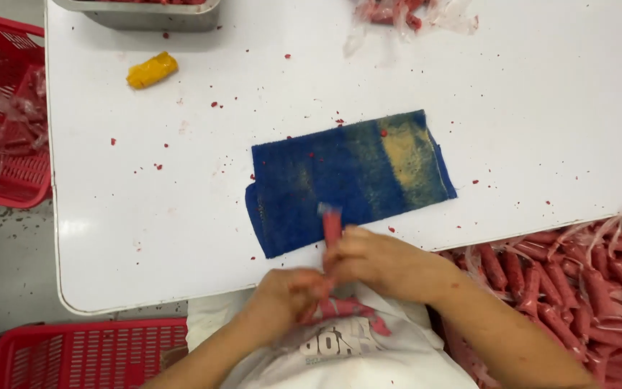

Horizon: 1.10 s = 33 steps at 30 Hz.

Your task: Tying pre-filled sausage casings into individual links by hand on a production table.

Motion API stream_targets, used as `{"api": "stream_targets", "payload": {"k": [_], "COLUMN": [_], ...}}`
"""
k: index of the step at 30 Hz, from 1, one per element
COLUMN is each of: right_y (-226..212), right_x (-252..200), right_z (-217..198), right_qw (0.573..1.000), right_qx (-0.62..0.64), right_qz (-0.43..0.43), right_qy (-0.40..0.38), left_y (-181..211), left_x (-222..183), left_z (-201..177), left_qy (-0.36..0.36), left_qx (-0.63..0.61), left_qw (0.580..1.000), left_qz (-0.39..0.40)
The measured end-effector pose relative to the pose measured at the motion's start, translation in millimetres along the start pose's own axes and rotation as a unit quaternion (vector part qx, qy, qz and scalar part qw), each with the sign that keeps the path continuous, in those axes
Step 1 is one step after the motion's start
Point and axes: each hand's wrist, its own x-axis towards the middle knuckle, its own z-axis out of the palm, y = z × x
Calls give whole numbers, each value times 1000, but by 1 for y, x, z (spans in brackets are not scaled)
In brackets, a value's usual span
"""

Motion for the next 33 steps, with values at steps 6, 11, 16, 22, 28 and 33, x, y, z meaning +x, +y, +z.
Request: {"api": "stream_targets", "payload": {"k": [6, 11, 16, 22, 28, 33], "right_y": [-47, -42, 15, 46, 24, 33], "right_x": [-15, -3, 20, 15, 13, 31], "right_z": [-49, 6, 49, 20, -47, -60], "right_qw": [916, 660, 619, 836, 943, 965], "right_qx": [402, 682, 555, 249, 262, 221], "right_qz": [14, 150, 175, 124, 110, 95], "right_qy": [-13, 278, 527, 473, 173, 102], "left_y": [105, 18, 3, 87, 93, 101], "left_x": [-31, 38, 54, 26, 37, 43], "left_z": [-21, -2, 42, -7, -38, -48], "left_qy": [29, 86, 16, 280, 241, 105], "left_qx": [520, 466, -468, 429, 529, 436], "left_qw": [652, 787, 877, 727, 648, 721], "left_qz": [551, 395, 105, 458, 492, 527]}}
